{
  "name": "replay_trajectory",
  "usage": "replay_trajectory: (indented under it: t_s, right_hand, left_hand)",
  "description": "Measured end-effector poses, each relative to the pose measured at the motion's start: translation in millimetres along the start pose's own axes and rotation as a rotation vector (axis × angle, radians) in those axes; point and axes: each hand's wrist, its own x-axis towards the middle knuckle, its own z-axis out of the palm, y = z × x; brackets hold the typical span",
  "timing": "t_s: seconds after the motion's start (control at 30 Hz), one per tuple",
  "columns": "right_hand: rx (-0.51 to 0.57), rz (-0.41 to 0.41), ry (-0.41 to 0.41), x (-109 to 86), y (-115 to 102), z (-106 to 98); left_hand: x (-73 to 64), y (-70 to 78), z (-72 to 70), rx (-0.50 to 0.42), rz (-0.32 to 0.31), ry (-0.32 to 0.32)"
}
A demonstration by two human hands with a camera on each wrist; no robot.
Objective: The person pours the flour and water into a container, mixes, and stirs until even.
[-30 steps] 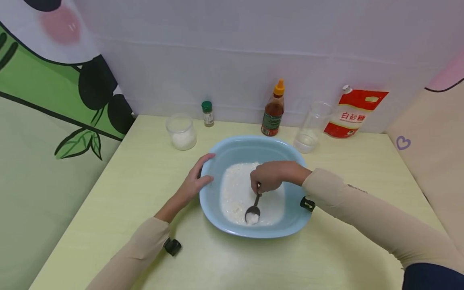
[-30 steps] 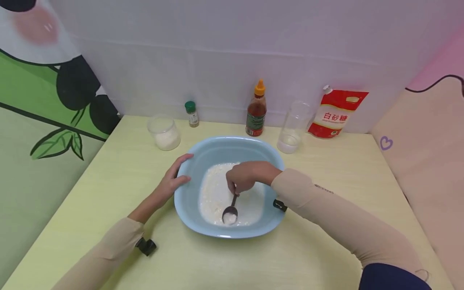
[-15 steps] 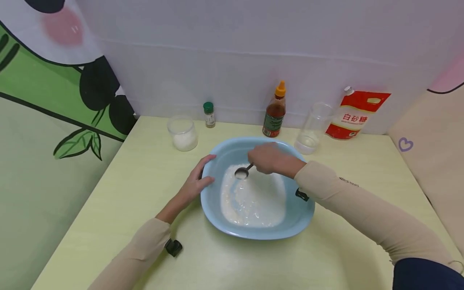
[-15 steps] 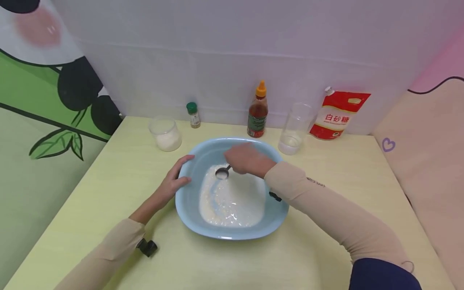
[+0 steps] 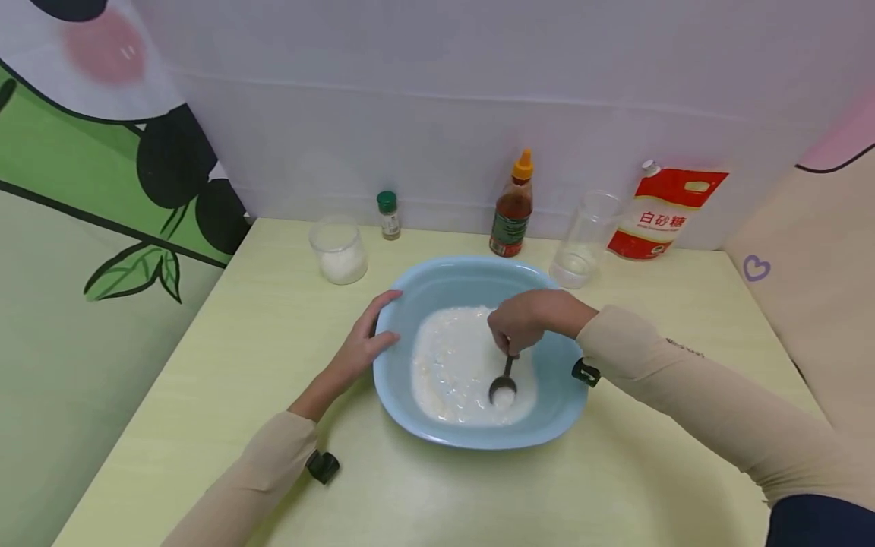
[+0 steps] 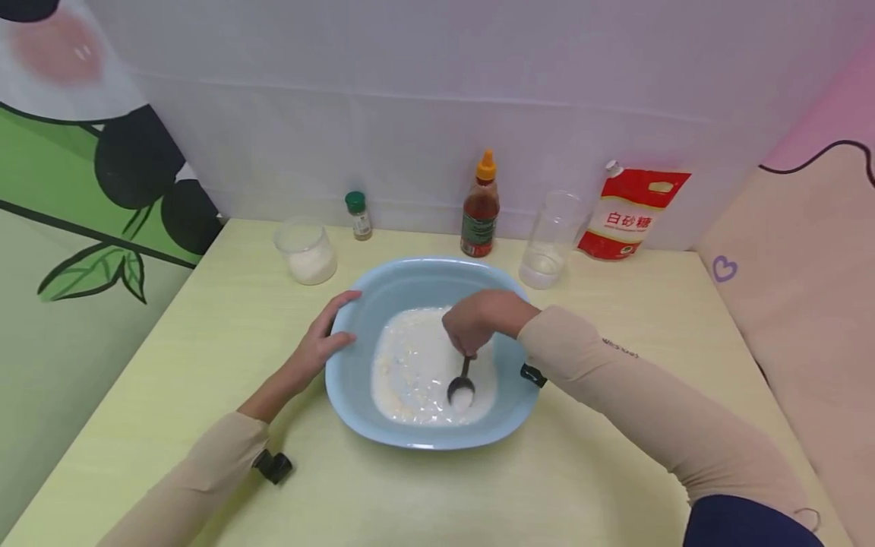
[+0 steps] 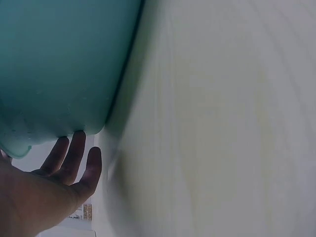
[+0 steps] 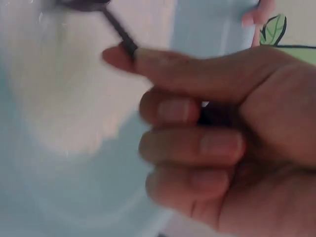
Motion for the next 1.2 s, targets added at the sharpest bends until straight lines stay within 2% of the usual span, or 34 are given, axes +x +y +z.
replay_trajectory:
  t_s: [0.07,0.13,0.23,0.33,0.43,0.57,0.7,0.77,0.83,0.93,1.03,1.1,1.2]
  right_hand:
    - [0.075,-0.099,-0.010,8.4,-8.6,1.8]
    - [0.117,-0.160,0.025,16.6,-16.6,2.4]
    - [0.130,-0.170,0.130,25.4,-25.2,0.2]
    - [0.103,-0.095,0.248,30.0,-27.6,-4.1]
    - [0.052,0.016,0.358,31.4,-24.0,-7.6]
    - [-0.003,0.197,0.425,26.3,-13.0,-9.0]
    - [-0.068,0.322,0.375,11.0,-3.2,-10.4]
    - [-0.114,0.340,0.312,2.5,0.1,-10.9]
    - [-0.152,0.321,0.220,-3.9,1.9,-10.4]
    - [-0.162,0.208,0.050,-5.4,1.2,-7.3]
    - [-0.049,0.027,-0.068,1.7,-4.0,-3.3]
    - [0.038,-0.080,-0.097,9.2,-9.4,-1.3]
    - [0.127,-0.174,-0.060,20.1,-18.9,-0.7]
  left_hand:
    - [0.6,-0.2,0.0,0.002,0.005,0.002]
    - [1.3,-0.5,0.3,0.004,0.009,0.001]
    - [2.3,-0.6,1.2,-0.001,0.013,0.003]
    - [3.7,0.0,2.6,-0.010,0.016,0.005]
    - [5.0,0.4,3.6,-0.014,0.019,0.006]
    - [5.5,0.7,3.9,-0.009,0.017,-0.004]
    - [4.7,1.9,2.7,-0.023,0.007,-0.009]
    - [4.0,2.1,1.7,-0.028,0.004,-0.007]
    - [3.5,2.0,0.8,-0.030,0.003,-0.004]
    - [2.5,1.4,-0.4,-0.024,0.003,0.000]
    - [1.8,0.9,-1.0,-0.015,0.002,0.006]
    - [1.5,0.4,-1.3,-0.010,0.002,0.008]
    - [1.1,0.4,-0.7,-0.007,0.006,0.008]
